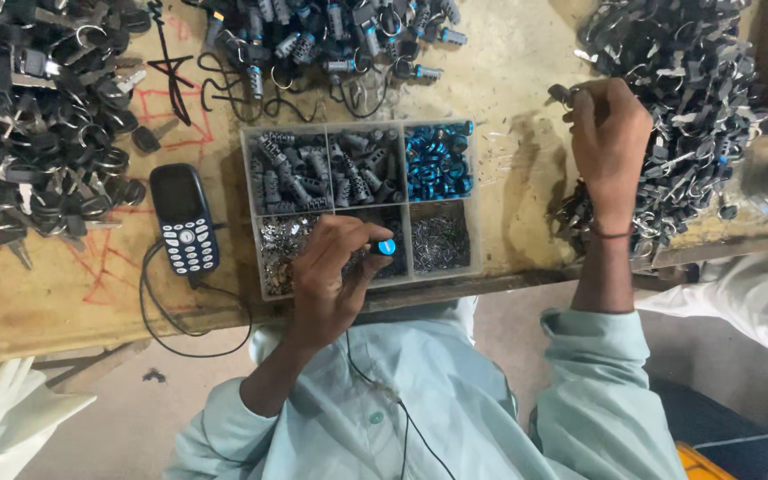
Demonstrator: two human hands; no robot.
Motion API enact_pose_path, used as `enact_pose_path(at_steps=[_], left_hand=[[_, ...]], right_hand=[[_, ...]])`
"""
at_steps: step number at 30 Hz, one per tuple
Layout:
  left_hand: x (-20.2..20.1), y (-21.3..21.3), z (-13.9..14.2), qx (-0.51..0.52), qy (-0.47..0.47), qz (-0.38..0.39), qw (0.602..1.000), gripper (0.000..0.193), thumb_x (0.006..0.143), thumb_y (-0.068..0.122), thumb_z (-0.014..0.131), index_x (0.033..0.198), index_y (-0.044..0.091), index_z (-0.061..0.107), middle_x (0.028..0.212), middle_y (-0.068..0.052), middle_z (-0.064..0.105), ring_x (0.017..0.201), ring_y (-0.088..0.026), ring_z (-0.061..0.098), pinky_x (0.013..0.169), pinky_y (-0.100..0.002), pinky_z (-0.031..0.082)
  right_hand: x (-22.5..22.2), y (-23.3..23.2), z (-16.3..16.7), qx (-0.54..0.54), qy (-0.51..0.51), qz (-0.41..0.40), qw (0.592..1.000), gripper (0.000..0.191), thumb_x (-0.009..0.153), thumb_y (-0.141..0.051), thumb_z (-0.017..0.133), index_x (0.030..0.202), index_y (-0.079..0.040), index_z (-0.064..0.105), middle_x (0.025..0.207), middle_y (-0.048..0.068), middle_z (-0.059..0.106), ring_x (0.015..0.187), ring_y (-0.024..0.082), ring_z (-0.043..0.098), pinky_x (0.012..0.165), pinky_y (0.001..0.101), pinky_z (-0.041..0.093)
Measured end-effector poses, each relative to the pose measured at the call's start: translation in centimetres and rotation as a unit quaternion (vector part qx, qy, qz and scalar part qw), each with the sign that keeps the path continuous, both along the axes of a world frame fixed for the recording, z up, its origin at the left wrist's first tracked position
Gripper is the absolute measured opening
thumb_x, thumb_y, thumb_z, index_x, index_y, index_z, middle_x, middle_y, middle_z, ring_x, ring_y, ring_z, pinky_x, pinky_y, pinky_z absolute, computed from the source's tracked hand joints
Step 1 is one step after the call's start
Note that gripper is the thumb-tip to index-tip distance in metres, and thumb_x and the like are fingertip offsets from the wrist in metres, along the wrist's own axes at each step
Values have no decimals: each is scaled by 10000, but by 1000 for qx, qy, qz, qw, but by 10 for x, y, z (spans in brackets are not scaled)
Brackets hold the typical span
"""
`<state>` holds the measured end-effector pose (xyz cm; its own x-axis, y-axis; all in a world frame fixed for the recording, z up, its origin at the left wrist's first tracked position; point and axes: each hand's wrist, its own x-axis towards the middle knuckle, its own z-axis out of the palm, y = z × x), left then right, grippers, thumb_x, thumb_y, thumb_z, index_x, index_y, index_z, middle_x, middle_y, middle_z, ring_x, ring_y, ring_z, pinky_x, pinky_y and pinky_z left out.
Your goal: The person sits at a workbench assembling small lock components. They pick a gray ribbed housing and small metal pins from a compartment box, press a blue cap onto the housing by hand, and set the finished assembly on the table, repeating this with successive parts.
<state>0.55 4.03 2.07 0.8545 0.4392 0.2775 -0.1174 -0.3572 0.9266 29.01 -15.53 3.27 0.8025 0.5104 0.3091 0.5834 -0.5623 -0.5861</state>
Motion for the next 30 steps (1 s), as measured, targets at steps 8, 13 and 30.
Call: enact_pose_path(at_steps=[8,13,30], left_hand=[[0,3,0,17,1,-45,999,306,852,6,779,1137,59,679,1050,-76,679,1021,-252,647,879,-374,540],[-2,1,1,15,7,-57,998,259,898,16,756,1140,70,681,1066,-72,692,1026,-232,679,871,-361,555],[-8,-10,5,13,-31,-94,995,450,834,-136,675,1244,33,595,1162,-125,696,1031,-290,734,827,-355,607]], right_hand=[[-38,-32,12,-197,-84,39,976,214,1022,68,647,1205,-37,684,1037,163,682,949,358,690,791,428,544],[-45,-22,-7,-155,-17,39,987,367,911,12,735,1262,-66,667,1225,186,613,1065,349,610,901,433,513],[-145,2,38,2,60,332,941,391,970,12,586,1356,-11,523,1169,159,664,913,309,603,883,419,482]])
